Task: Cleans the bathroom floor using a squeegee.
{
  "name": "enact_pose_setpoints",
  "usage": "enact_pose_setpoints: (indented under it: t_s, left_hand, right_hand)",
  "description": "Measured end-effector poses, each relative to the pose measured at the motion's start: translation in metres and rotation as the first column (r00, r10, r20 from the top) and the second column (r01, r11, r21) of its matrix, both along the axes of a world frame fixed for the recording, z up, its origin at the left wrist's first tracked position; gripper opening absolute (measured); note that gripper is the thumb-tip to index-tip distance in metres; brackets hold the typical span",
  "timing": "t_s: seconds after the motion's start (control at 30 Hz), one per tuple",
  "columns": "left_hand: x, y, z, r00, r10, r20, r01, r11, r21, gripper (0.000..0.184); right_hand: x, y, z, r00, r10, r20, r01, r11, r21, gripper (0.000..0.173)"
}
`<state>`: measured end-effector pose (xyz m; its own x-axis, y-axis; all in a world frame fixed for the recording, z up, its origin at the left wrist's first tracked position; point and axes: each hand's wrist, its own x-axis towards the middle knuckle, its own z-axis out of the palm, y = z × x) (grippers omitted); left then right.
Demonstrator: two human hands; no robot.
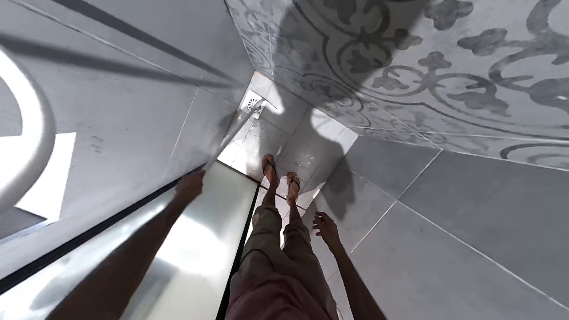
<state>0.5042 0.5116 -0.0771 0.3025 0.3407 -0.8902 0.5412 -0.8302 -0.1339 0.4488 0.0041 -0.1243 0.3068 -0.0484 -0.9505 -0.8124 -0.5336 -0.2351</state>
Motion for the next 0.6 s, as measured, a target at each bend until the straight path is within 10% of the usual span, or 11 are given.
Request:
enact_pose_setpoints:
  t_s: [0.13,0.33,0.6]
  left_hand:
    - [-0.001,-0.035,-0.015,0.962,0.269,0.051,-0.27,0.963,0.006,0.062]
    - [0.019,-0.059,-0.065,0.985,0.163,0.051,-0.156,0.981,-0.118,0.042]
    - [-0.018,-0.062,0.007,0.897,0.424,-0.121,-0.438,0.889,-0.133,0.042]
  right_hand:
    - [0.021,0.024,0.015,0.994,0.033,0.101,-0.042,0.996,0.084,0.033]
    - [0.024,0.0,0.006,0.995,0.092,0.024,-0.092,0.996,-0.003,0.036]
    - [0.062,0.005,0.029,0.953,0.289,0.092,-0.29,0.957,-0.004,0.039]
